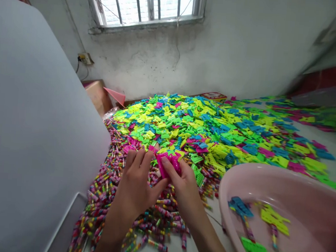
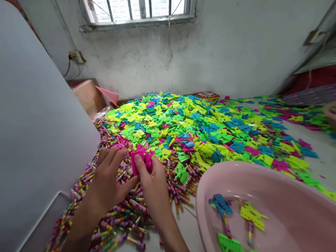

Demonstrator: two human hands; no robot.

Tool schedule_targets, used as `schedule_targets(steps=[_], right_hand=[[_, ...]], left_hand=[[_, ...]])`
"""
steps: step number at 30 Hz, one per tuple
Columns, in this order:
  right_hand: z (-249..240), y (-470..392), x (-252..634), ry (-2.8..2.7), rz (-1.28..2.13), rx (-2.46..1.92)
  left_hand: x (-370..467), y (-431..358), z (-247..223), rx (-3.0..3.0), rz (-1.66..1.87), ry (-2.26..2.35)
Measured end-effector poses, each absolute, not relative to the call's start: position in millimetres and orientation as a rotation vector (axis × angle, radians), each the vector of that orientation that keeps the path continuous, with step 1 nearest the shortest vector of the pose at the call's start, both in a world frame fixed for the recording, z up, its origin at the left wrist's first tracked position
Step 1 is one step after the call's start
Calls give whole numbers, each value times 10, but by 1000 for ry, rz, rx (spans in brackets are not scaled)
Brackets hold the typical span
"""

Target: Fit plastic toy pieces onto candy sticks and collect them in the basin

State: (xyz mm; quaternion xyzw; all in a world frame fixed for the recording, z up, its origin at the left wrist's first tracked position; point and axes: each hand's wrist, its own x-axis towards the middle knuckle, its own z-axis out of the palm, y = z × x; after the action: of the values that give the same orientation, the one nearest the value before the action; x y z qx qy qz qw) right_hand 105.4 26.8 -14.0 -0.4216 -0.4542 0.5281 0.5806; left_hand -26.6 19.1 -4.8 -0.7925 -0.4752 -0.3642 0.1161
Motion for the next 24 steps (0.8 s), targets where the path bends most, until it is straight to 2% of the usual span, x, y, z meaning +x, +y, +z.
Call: schedule_targets(steps=[9, 14, 24], right_hand=[[-115, 219, 961, -979, 1201, -966], [-110, 246, 1001, -962, 1208, -959], [-110, 274, 1144, -995, 1338, -857]], left_hand=[[-304, 193, -60, -2355, -1133, -1268], [-210, 165, -53, -2331, -1157, -1343], [-379, 95, 41, -2690, -1274, -1407]])
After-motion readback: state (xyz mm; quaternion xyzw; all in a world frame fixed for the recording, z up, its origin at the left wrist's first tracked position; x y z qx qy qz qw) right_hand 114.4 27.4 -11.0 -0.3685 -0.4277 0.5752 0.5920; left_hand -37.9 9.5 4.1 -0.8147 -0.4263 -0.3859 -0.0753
